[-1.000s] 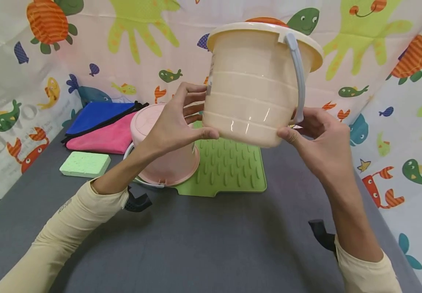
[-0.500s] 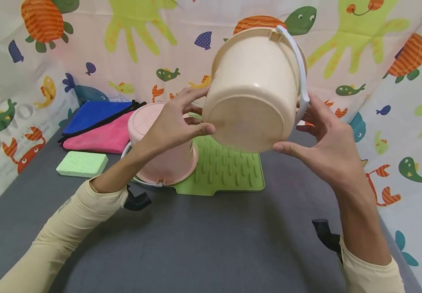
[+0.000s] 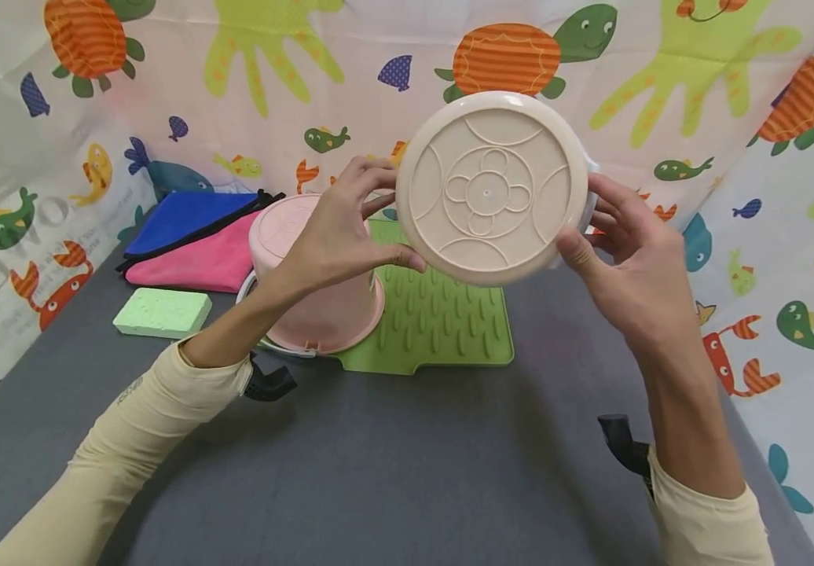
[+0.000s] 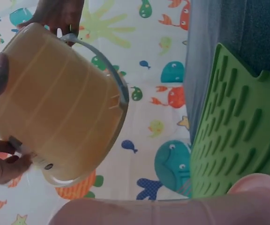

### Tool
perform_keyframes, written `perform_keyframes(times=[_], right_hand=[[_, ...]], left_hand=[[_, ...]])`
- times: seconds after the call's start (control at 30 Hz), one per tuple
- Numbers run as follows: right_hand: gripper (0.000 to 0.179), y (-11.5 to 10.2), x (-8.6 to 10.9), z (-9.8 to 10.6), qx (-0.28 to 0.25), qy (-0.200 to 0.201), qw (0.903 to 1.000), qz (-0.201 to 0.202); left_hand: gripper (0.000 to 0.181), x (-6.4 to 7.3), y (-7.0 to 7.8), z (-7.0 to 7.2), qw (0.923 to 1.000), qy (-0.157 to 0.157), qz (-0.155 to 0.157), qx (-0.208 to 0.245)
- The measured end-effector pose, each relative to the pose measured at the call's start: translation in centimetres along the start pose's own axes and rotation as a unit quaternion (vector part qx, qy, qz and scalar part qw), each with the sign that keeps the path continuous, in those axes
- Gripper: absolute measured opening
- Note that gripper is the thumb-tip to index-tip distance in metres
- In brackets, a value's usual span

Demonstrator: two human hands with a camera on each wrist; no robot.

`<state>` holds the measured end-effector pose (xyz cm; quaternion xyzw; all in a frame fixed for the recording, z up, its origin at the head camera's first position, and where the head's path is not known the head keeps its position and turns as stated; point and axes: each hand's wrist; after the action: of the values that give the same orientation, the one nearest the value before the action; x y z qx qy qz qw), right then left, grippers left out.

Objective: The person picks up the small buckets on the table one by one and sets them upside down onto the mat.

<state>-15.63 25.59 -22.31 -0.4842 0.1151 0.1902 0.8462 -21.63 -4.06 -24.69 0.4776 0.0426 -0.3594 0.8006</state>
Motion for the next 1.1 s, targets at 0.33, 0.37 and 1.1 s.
perform_keyframes(times=[0.33, 0.37, 1.1], right_hand=[[0.104, 1.5, -1.0, 0.0, 0.084, -0.051, 0.9951, -0.012], [0.102, 1.7, -1.1, -0.1, 0.091, -0.050, 0.9943, -0.024], [0.096, 8.6, -3.0, -2.4, 0.102, -0.230, 0.9542, -0.162]], left_hand=[[0.097, -0.7, 0.5, -0.5, 0.9997, 0.009, 0.025, 0.001], [0.095, -0.7, 0.5, -0.4, 0.9996, 0.006, 0.023, -0.017], [0.089, -1.6, -2.4, -1.4, 0.9655, -0.134, 0.162, -0.153]])
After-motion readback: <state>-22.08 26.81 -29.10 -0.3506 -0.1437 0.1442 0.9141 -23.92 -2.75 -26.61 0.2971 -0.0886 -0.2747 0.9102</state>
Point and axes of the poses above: each hand's wrist, its own x-axis away from the middle knuckle, its own z-axis out of the back of the hand, y = z × x, and after that the axes turned 11 degrees about -y, right-handed
